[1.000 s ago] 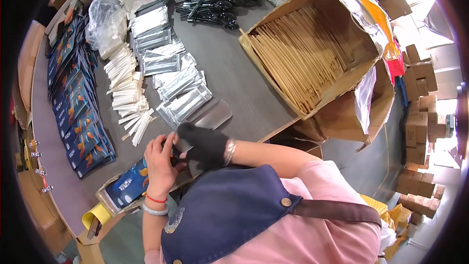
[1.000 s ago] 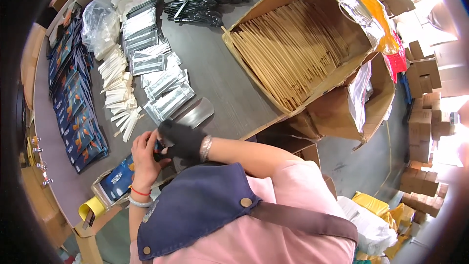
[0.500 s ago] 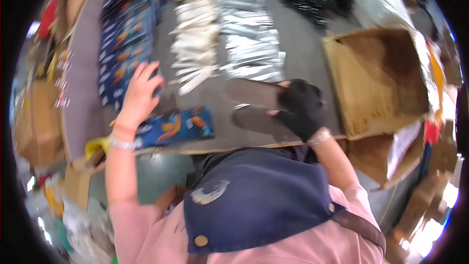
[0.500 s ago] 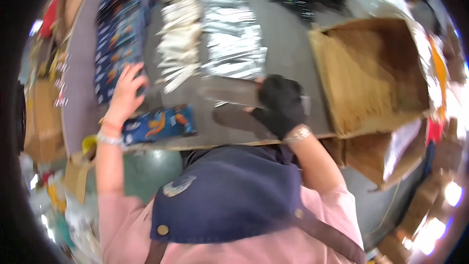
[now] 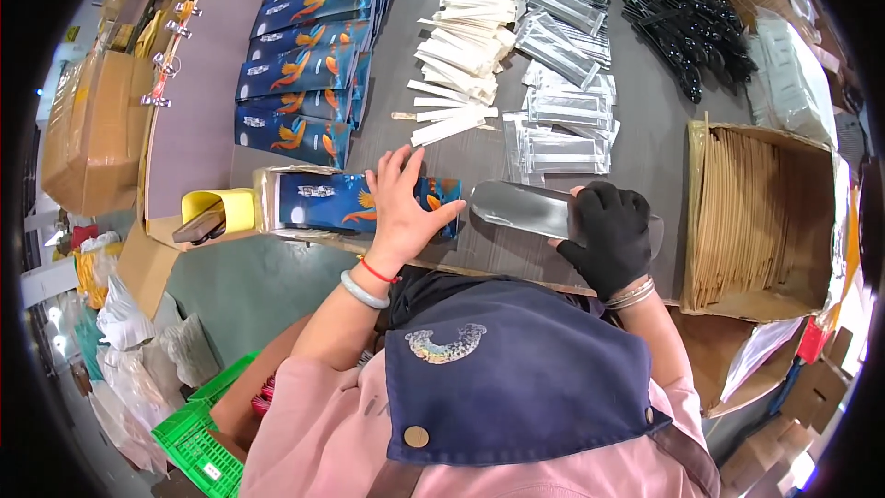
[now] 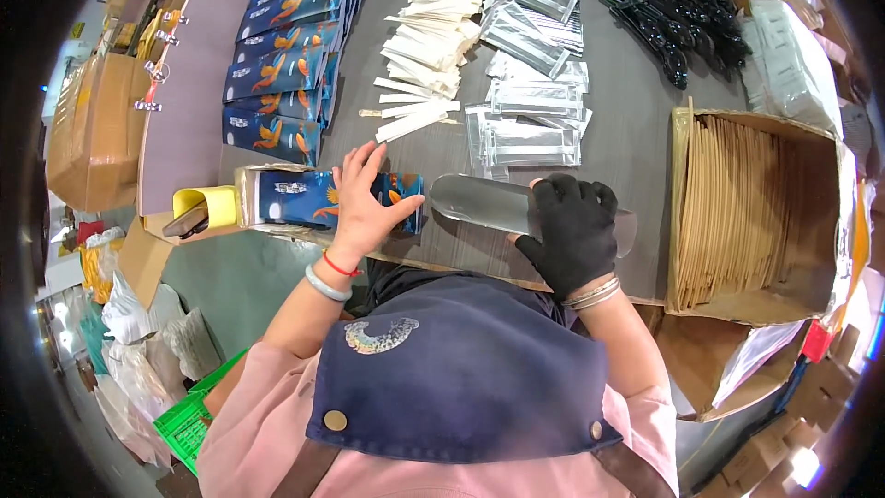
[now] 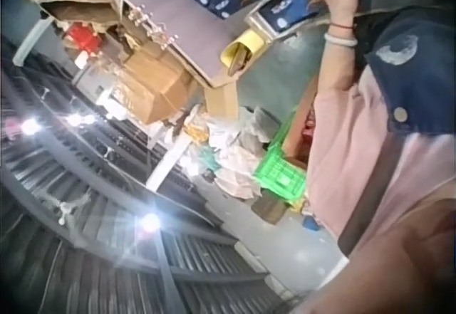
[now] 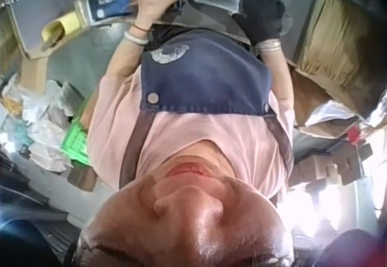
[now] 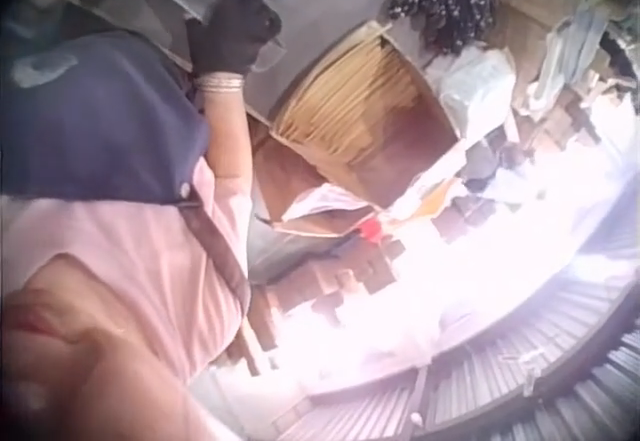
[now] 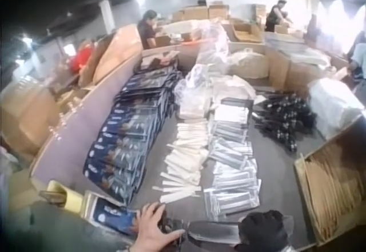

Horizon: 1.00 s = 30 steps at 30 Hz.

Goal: Packaging small seasoning packets and wooden sticks into plastic bags at a production workstation.

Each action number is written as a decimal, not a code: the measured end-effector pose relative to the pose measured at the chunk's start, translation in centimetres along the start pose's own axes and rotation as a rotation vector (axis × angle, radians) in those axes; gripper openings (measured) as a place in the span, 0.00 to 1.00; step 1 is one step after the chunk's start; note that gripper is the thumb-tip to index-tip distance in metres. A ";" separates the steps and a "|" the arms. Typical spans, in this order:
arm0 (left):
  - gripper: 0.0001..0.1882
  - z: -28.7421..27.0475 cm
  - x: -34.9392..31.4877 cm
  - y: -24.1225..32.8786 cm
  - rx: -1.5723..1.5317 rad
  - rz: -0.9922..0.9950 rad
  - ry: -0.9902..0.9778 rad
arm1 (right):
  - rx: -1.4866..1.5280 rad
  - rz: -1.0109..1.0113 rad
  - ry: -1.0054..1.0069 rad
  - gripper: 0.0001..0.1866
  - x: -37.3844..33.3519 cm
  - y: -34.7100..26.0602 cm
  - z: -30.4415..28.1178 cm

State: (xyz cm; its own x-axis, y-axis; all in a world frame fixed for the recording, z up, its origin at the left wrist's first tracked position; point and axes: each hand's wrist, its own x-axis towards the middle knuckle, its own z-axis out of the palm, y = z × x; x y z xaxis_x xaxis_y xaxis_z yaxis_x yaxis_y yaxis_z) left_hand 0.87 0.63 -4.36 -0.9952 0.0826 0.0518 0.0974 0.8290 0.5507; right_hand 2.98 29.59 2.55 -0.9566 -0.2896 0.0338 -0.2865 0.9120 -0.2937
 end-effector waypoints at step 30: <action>0.06 0.2 8.2 3.1 -0.141 0.370 -0.066 | -0.133 0.892 0.313 0.15 -16.3 22.6 -0.3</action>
State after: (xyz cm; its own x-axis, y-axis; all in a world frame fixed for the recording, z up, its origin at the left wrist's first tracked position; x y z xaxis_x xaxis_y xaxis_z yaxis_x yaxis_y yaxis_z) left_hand -7.04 3.97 -2.36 -0.8903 0.4002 0.2172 0.4433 0.6527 0.6144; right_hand 12.12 55.04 -4.36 -0.7912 0.6016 0.1097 0.5700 0.7905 -0.2242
